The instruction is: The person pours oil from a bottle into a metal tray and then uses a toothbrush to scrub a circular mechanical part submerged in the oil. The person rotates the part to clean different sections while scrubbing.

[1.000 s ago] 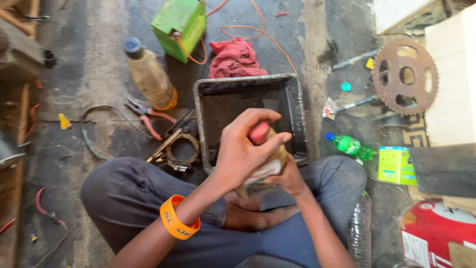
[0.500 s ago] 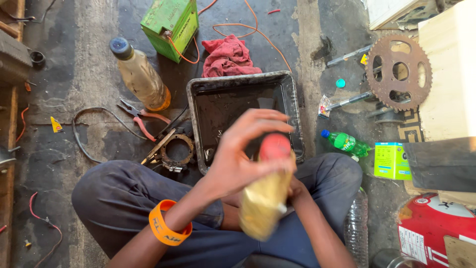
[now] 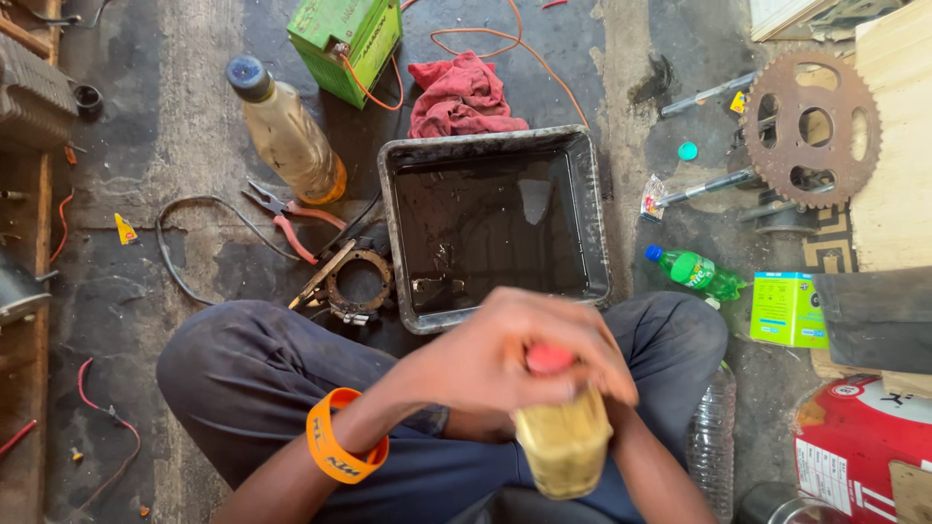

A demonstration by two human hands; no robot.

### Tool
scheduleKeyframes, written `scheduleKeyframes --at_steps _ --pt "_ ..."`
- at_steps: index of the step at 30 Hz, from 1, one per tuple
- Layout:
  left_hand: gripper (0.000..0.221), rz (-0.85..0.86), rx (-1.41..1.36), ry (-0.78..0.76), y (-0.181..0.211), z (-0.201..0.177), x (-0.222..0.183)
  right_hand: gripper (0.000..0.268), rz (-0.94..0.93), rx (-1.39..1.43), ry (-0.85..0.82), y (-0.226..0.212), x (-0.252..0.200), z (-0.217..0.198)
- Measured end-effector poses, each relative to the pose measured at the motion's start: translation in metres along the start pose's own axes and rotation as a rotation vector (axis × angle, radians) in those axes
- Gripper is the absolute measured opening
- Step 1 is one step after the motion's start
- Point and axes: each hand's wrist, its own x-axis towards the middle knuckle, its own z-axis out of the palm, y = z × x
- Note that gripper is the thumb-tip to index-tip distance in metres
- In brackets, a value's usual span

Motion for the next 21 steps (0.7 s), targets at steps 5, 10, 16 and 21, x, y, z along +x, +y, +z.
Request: scheduleKeyframes --at_steps 5,10,16,21 --pt "0.017 0.066 0.042 -0.05 0.009 0.008 0.002 0.088 0.01 -0.037 -0.015 -0.007 -0.008 0.0" --pt "0.023 -0.01 0.443 0.46 0.009 0.011 0.009 0.092 -0.248 -0.117 -0.131 0.003 0.032 -0.025" --pt "0.025 -0.17 0.207 0.231 0.003 0.013 0.008 0.088 -0.183 -0.436 0.163 0.054 0.033 -0.065" --pt "0.033 0.142 0.31 0.162 0.014 -0.003 0.008 0.08 -0.429 -0.531 0.075 0.04 0.02 -0.107"
